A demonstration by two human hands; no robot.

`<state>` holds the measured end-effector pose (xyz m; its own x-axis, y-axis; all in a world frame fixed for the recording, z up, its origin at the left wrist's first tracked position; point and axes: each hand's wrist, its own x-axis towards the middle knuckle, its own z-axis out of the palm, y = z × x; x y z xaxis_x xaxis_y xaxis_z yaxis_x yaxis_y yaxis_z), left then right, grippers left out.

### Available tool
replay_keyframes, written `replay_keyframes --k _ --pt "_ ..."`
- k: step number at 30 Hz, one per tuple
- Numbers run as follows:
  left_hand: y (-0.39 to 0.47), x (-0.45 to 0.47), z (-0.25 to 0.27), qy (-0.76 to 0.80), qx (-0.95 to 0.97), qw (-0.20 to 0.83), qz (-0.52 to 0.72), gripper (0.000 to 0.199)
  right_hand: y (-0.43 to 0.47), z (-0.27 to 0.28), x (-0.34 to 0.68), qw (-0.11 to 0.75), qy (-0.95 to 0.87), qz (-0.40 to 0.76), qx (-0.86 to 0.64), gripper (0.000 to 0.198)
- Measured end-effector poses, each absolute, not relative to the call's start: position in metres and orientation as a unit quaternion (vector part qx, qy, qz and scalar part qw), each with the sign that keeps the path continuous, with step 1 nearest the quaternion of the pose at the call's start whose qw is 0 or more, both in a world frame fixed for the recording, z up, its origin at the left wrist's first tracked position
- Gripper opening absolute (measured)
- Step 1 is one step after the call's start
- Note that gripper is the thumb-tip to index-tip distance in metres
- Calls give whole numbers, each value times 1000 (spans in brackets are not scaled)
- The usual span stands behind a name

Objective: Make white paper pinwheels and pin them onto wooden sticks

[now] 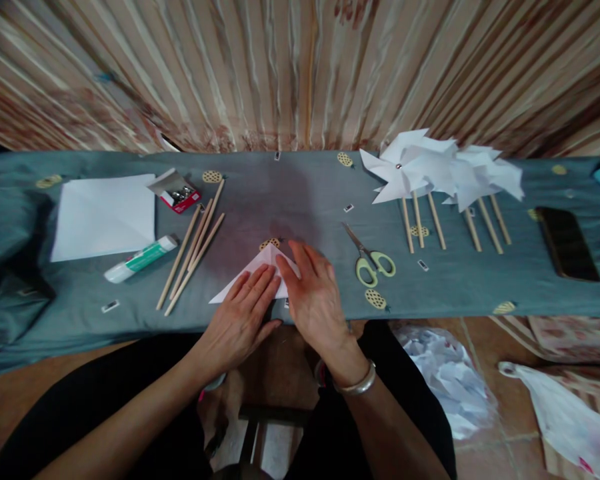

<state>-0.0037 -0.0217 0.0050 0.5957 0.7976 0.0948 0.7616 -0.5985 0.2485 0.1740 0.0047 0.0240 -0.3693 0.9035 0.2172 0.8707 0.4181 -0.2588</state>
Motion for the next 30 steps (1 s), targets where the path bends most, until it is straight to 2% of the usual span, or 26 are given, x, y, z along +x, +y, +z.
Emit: replay_keyframes --k 5,12,30 --pt "-22 -4 5 439 889 91 95 67 15 28 163 98 -840 57 -531 51" --pt "-22 -5 5 441 885 107 102 67 29 31 155 72 -832 64 -547 47" --pt "-22 -3 4 434 892 93 80 75 29 19 150 79 -826 43 -556 44"
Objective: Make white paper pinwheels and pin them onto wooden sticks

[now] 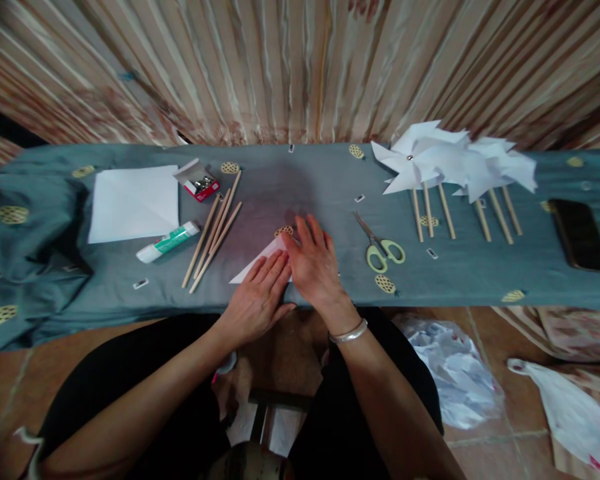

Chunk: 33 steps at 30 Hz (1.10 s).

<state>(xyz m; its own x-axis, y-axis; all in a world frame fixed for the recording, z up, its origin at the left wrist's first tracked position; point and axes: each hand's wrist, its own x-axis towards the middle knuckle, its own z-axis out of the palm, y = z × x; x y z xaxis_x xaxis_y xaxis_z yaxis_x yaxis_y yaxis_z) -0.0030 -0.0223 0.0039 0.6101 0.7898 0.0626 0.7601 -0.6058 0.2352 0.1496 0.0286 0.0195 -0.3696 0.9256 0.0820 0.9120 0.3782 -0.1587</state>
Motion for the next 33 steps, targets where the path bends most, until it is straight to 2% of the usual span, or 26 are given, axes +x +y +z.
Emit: replay_keyframes --k 10,19,25,33 --pt "-24 -3 6 436 895 69 61 74 23 17 153 69 -830 41 -553 48" --pt "-39 -35 3 470 878 50 73 71 22 14 151 84 -830 23 -550 44" --pt "-39 -33 1 482 873 49 63 72 13 10 141 119 -818 4 -562 61" --pt "-40 -34 5 480 874 40 67 71 -7 3 178 112 -778 -10 -618 64"
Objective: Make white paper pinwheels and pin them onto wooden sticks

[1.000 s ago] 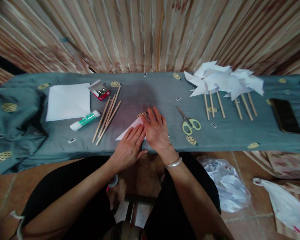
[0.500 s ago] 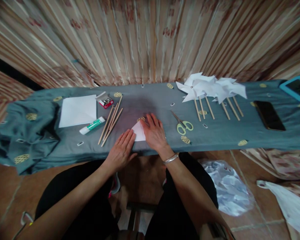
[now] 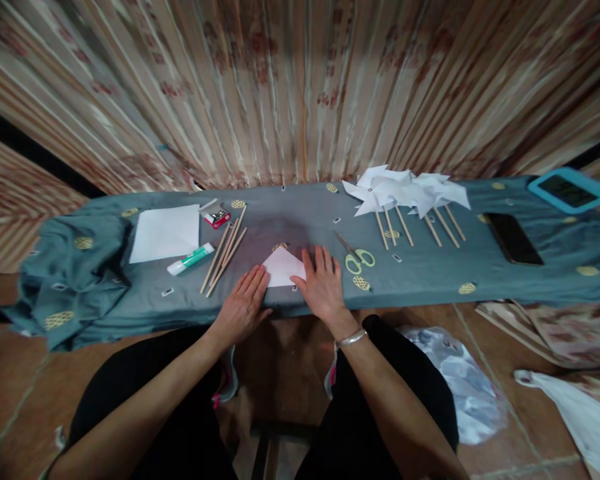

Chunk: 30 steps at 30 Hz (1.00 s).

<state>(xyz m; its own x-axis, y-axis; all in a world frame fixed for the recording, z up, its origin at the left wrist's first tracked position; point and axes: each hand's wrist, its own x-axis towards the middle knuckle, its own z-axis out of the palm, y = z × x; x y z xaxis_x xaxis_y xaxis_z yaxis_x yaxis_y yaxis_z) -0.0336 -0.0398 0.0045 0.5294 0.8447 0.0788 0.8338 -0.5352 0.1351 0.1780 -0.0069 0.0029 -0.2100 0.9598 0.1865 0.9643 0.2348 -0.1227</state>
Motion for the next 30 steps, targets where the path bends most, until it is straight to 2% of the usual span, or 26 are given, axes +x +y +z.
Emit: replay_keyframes --k 7,14,17,21,25,30 --pt "-40 -33 4 478 874 37 77 72 -21 1 220 138 -748 -49 -647 52" --pt "-41 -29 6 474 876 23 90 72 -16 12 185 184 -779 -34 -598 47" --pt "-41 -26 6 478 873 23 90 75 -12 10 164 164 -793 -14 -586 52" --pt "-40 -28 6 479 874 30 79 69 -9 0 155 147 -789 1 -596 48" --pt "-43 -42 9 483 872 36 65 63 -10 -5 171 153 -773 -15 -616 45" --pt "-58 -70 6 504 862 21 53 69 -17 -6 201 155 -754 -42 -638 45"
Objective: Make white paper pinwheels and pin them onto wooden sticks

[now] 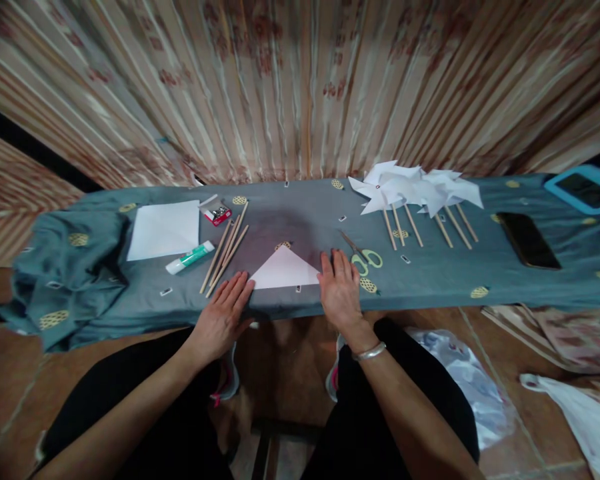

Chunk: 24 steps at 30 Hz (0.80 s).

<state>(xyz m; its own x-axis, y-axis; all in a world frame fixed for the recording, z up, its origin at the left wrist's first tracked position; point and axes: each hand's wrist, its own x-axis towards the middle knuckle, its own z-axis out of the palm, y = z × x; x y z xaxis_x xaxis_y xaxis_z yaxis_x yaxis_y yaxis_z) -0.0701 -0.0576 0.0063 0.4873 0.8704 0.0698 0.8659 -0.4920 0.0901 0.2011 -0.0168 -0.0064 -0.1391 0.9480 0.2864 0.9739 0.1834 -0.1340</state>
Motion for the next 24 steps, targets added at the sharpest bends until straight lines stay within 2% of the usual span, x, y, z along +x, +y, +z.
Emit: replay_keyframes --k 7,10,13,15,20,24 --pt "-84 -92 -3 499 855 16 143 77 -21 -4 213 171 -762 -21 -624 45" --pt "-82 -87 -1 515 831 49 203 73 -17 -3 208 214 -749 41 -625 43" --pt "-69 -77 -2 534 805 77 246 69 -14 -3 203 219 -750 84 -618 48" --pt "-58 -70 -5 534 798 89 266 65 -13 -4 200 216 -757 95 -609 50" --pt "-40 -59 -11 532 777 114 317 50 -11 -6 198 241 -760 117 -592 40" --pt "-37 -56 -5 541 757 133 342 49 -11 -3 196 288 -752 129 -579 36"
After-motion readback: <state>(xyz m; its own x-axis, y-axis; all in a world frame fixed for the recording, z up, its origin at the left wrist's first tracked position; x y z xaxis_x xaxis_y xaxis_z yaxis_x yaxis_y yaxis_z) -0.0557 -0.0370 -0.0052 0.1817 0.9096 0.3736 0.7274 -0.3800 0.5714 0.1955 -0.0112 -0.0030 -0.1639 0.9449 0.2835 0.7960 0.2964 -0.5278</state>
